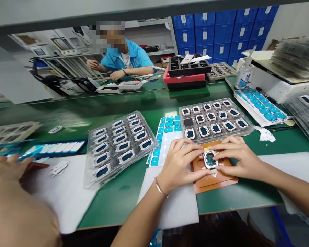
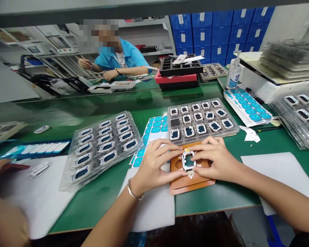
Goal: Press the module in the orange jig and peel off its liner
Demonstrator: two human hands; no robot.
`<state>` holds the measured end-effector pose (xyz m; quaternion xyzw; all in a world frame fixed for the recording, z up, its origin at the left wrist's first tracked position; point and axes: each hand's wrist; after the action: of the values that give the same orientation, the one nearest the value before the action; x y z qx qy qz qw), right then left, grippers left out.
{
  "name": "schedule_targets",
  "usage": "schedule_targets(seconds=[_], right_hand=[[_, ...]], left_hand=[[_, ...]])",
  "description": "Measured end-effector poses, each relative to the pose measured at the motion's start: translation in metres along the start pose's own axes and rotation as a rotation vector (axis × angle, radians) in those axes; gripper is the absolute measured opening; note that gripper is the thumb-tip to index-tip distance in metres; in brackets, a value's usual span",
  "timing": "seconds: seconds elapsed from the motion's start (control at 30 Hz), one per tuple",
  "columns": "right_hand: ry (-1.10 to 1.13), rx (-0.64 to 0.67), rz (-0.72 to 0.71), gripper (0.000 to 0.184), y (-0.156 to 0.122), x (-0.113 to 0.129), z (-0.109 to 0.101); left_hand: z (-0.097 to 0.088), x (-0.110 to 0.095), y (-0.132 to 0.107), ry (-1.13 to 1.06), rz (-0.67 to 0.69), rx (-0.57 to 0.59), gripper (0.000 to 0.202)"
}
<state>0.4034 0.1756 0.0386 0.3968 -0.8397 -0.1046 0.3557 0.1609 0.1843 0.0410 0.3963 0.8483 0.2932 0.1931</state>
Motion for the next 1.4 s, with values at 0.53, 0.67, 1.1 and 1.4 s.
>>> schedule_targets(seconds=[0.53, 0.67, 1.1, 1.4], right_hand=[[-0.019, 0.044, 0.105, 0.01, -0.0023, 0.0015, 0.0013], [-0.022, 0.081, 0.122, 0.011, -0.0025, 0.0021, -0.0003], [-0.003, 0.065, 0.116, 0.013, -0.0037, 0.003, 0.0007], [-0.028, 0.071, 0.129, 0.022, -0.003, 0.0039, 0.0]], left_hand=[[0.0026, -0.0028, -0.0006, -0.062, -0.046, 0.075, 0.042], [0.0015, -0.0013, -0.0011, -0.05, -0.05, 0.086, 0.049], [0.0019, -0.0003, -0.0015, 0.026, -0.021, 0.082, 0.048], [0.0019, -0.0035, -0.0002, 0.024, -0.04, 0.059, 0.04]])
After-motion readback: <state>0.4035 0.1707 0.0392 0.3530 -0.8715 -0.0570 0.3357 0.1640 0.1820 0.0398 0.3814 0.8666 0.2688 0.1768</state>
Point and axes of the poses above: each hand's wrist, its own y-axis towards the middle knuckle, its own z-axis out of the palm, x = y × z, and after that the axes turned 8 degrees about y, right-handed
